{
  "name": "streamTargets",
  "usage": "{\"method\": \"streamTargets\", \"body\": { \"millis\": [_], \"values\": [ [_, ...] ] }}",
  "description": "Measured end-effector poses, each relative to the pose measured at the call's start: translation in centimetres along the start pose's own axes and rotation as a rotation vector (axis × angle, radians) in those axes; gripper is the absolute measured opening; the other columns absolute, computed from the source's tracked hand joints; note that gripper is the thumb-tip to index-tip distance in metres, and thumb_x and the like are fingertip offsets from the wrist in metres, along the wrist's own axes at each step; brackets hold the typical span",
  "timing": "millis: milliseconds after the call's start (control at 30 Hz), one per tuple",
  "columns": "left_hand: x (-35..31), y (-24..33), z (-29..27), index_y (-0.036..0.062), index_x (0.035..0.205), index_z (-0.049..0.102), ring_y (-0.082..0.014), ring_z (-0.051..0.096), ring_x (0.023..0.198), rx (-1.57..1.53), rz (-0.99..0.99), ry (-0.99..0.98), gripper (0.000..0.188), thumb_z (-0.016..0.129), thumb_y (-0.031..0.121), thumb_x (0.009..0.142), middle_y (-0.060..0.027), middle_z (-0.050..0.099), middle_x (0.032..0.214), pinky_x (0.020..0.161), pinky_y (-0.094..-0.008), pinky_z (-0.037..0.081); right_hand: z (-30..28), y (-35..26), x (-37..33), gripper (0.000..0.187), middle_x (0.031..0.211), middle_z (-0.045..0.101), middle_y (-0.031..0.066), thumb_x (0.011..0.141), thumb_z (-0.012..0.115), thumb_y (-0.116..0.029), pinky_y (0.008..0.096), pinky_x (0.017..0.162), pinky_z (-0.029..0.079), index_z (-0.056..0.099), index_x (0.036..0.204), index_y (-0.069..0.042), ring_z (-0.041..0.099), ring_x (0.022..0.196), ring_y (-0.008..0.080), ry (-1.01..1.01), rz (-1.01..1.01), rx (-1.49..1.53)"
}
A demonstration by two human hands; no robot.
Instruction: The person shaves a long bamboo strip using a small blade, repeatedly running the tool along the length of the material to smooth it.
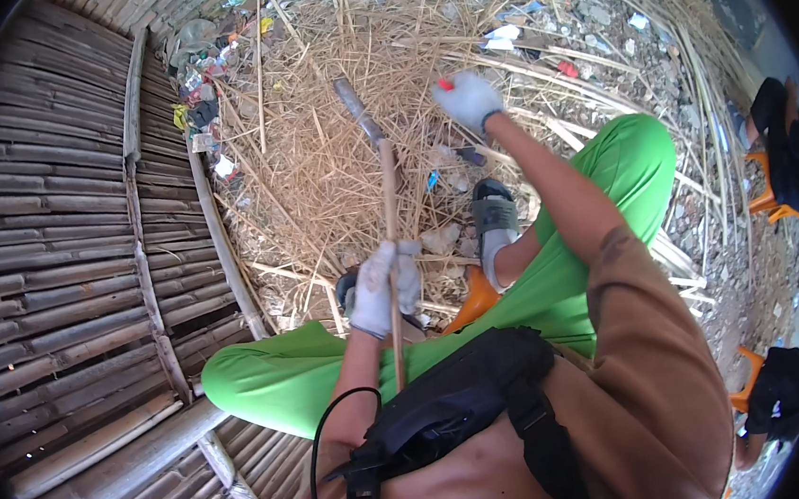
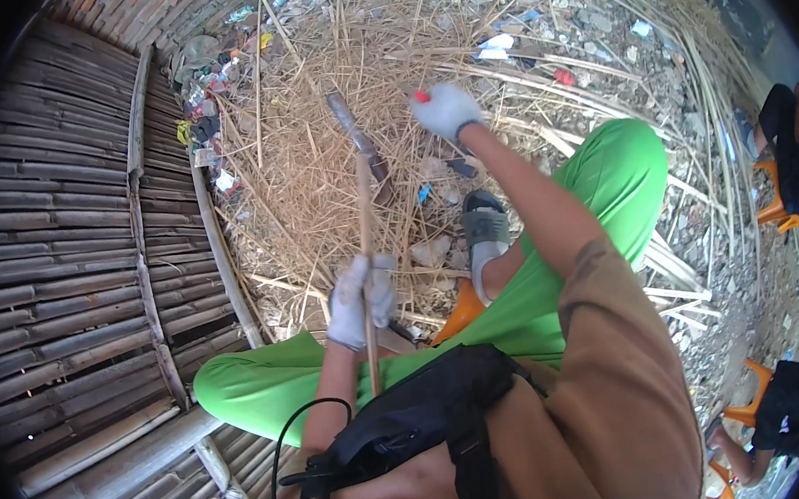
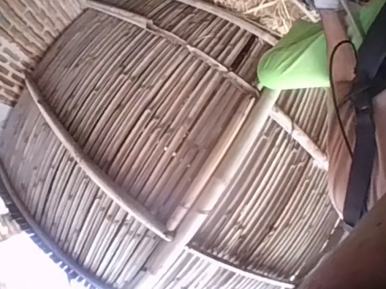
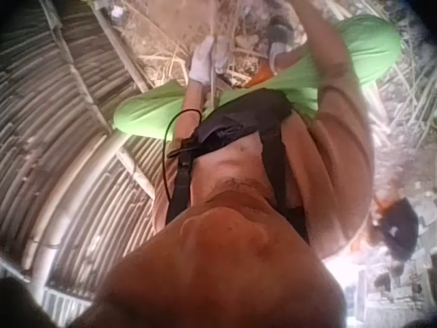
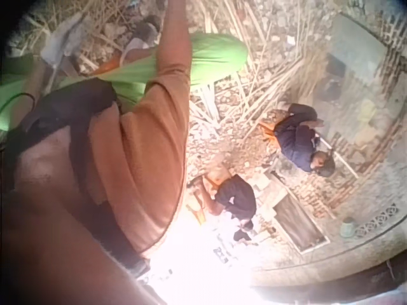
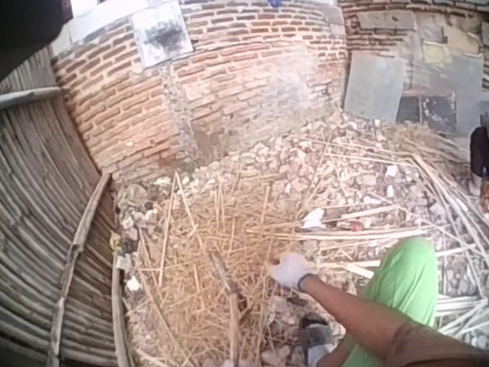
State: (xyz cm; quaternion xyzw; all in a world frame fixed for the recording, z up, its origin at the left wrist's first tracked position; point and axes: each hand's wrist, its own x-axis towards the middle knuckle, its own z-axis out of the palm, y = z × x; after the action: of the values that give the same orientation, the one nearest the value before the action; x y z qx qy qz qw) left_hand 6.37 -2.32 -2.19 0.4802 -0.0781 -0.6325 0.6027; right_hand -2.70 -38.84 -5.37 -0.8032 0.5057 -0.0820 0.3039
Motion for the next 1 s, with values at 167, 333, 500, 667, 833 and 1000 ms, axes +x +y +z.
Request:
{"method": "streamTargets", "body": {
  "millis": [167, 333, 500, 667, 833, 1000],
  "values": [
    [2.1, 0.7, -2.0, 0.0005, 0.125, 0.062, -0.0131, 0.047, 0.046, -0.18, -0.034, -0.118, 0.054, 0.059, 0.053, 0.11, 0.0012, 0.049, 0.062, 0.039, -0.0275, 0.038, 5.7, -5.2, -6.7, 0.052, 0.069, 0.062, 0.0003, 0.1, 0.07, -0.057, 0.034, 0.047, 0.044, 0.074, 0.094, -0.005, 0.057, 0.053, 0.0132, -0.509, -0.01, 0.816],
    [0.7, 0.7, -0.4, -0.0016, 0.125, 0.06, -0.0124, 0.049, 0.047, 0.058, 0.018, -0.064, 0.053, 0.06, 0.049, 0.111, -0.0001, 0.053, 0.064, 0.041, -0.0276, 0.04, 6.0, -7.2, -7.0, 0.04, 0.07, 0.06, 0.0, 0.098, 0.076, -0.046, 0.0284, 0.041, 0.038, 0.072, 0.095, -0.007, 0.052, 0.049, 0.0091, -0.501, 0.019, 0.839],
    [-9.4, 2.4, -0.3, -0.0012, 0.125, 0.062, -0.0113, 0.053, 0.052, 0.508, -0.108, -0.161, 0.046, 0.063, 0.042, 0.11, -0.0001, 0.056, 0.067, 0.048, -0.0274, 0.042, -4.2, 3.5, 7.0, 0.035, 0.09, 0.066, 0.0013, 0.099, 0.073, -0.046, 0.0403, 0.066, 0.053, 0.074, 0.106, -0.012, 0.063, 0.077, 0.0174, 0.119, 0.153, 0.923],
    [-20.2, 5.9, -5.0, 0.0048, 0.119, 0.069, -0.0097, 0.056, 0.06, 0.886, -0.253, 0.004, 0.033, 0.069, 0.036, 0.109, 0.0044, 0.063, 0.075, 0.05, -0.0304, 0.043, -20.3, 17.0, 13.6, 0.053, 0.1, 0.071, 0.0074, 0.098, 0.07, -0.056, 0.0482, 0.071, 0.052, 0.074, 0.113, -0.006, 0.062, 0.081, 0.0217, 0.673, 0.16, 1.232],
    [-24.4, 9.6, -2.3, 0.0071, 0.121, 0.069, -0.0048, 0.056, 0.06, 0.895, 0.072, 0.312, 0.028, 0.072, 0.031, 0.107, 0.0058, 0.064, 0.078, 0.048, -0.0245, 0.044, -16.9, 3.9, 7.1, 0.046, 0.073, 0.064, -0.0029, 0.097, 0.072, -0.06, 0.026, 0.045, 0.037, 0.077, 0.1, -0.014, 0.047, 0.048, 0.008, 0.378, 0.095, 1.085],
    [-14.1, 14.3, -0.5, 0.0083, 0.12, 0.068, -0.0033, 0.056, 0.058, 0.828, 0.235, 0.48, 0.024, 0.07, 0.03, 0.108, 0.0042, 0.065, 0.08, 0.049, -0.0205, 0.044, -22.4, -2.4, 2.5, 0.048, 0.074, 0.064, -0.0029, 0.097, 0.072, -0.06, 0.0278, 0.046, 0.039, 0.079, 0.103, -0.013, 0.05, 0.052, 0.008, 0.31, -0.106, 0.856]
  ]
}}
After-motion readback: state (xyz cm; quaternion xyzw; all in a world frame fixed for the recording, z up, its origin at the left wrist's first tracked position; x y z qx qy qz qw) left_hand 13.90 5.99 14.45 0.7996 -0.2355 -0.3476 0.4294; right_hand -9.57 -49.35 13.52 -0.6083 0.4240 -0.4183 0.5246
